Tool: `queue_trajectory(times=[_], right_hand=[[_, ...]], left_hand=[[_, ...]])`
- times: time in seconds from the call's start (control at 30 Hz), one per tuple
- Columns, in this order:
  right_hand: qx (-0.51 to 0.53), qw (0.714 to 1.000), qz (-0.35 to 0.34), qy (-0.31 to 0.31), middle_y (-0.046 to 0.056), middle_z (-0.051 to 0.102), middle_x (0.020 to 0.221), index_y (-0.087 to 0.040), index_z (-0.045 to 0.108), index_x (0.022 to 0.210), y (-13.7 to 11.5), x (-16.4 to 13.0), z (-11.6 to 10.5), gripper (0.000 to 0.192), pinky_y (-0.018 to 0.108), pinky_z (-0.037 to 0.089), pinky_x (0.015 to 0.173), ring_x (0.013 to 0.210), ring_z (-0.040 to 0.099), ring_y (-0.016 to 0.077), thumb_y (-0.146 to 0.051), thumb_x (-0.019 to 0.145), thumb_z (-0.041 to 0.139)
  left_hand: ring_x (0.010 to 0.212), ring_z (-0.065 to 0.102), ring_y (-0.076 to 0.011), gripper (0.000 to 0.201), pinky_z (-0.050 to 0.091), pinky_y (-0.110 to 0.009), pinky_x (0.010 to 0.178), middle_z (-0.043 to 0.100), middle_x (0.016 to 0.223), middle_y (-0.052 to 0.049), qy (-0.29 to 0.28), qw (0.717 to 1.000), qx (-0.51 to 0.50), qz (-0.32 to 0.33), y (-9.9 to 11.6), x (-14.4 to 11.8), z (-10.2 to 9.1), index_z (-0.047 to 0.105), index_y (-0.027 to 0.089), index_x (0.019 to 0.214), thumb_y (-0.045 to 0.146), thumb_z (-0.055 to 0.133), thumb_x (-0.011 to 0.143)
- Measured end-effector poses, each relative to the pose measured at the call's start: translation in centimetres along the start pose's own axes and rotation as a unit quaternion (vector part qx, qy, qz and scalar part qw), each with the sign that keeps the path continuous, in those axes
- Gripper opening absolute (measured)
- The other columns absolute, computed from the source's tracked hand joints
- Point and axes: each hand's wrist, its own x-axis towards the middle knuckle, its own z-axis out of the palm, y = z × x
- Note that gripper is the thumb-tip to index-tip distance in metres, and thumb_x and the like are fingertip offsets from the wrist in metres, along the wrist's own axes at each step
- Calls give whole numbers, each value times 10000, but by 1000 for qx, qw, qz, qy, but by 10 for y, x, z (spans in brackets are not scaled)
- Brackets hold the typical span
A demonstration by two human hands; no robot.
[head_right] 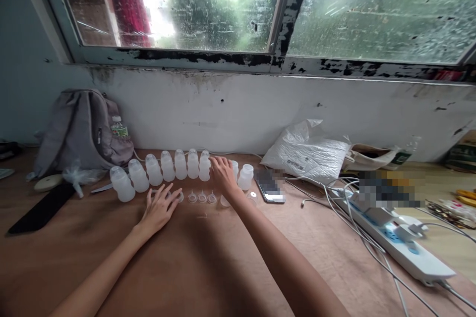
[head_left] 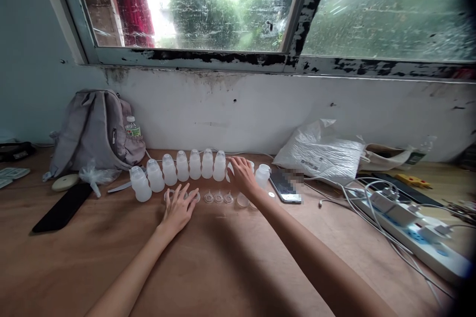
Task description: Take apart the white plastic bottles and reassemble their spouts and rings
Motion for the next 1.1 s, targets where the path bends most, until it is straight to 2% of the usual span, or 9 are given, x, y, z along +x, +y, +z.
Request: queue_trajectory(times=[0.07,0.2,0.4,0.6,0.67,0.77,0.87,0.97,1.1], right_hand=[[-24,999,-8,34,120,469,1234,-146,414,1228,0,11,0,394,367,223,931,1111,371,252,-187,838,377],[-66,997,-14,33,113,419,1299,-154,350,1284,2,30,7,434,431,161,972,1195,296,280,-239,859,365],[-51,998,-42,22,115,517,1204,-157,432,1212,4,38,20,370,447,149,1001,1187,334,276,-269,861,392],[-30,998,-40,35,114,616,977,-122,509,1080,-9,27,7,296,398,264,956,976,494,240,-291,842,458],[-10,997,-51,54,100,615,981,-141,501,1100,-16,19,-6,314,375,321,904,940,504,231,-318,845,459],[79,984,-78,140,85,598,1044,-181,435,1198,-26,-3,-27,373,354,370,852,938,508,215,-335,859,439],[177,963,-62,195,80,609,994,-184,479,1127,-35,-37,-38,339,318,425,782,873,541,194,-353,832,489],[238,957,16,164,49,616,799,-181,523,985,-40,-75,-34,276,258,446,572,619,541,145,-381,796,534],[303,944,79,104,-10,558,620,-192,488,857,-40,-109,-19,177,219,371,442,456,461,104,-362,807,498]], left_hand=[[1233,317,-304,383,151,-572,977,415,1331,-41,-21,1000,8,-13,-4,-6,2,408,376,1246,366,343,868],[1238,315,-315,383,174,-572,975,418,1332,-37,-35,999,16,-36,-6,-9,6,410,371,1248,351,333,873],[1250,290,-327,389,183,-597,962,404,1341,-49,-21,998,24,-53,-6,-10,7,391,349,1266,343,311,886],[1236,332,-275,411,223,-544,975,409,1328,-95,74,997,-10,-10,-4,-10,0,352,275,1296,291,336,885],[1219,363,-249,408,237,-498,993,439,1296,-117,119,992,-30,17,1,-10,-5,368,220,1280,273,366,876],[1210,376,-243,453,248,-476,1006,446,1272,-147,181,980,-57,56,12,-14,-14,349,171,1265,295,451,841],[1214,364,-272,571,288,-489,988,443,1254,-170,232,964,-81,97,26,-20,-22,321,161,1254,356,558,773],[1183,402,-280,610,371,-463,936,463,1227,-169,243,953,-114,142,37,-26,-23,316,172,1236,375,602,736],[999,555,-218,520,476,-329,821,579,1076,-119,178,952,-158,191,42,-29,-21,382,170,1185,351,592,746]])
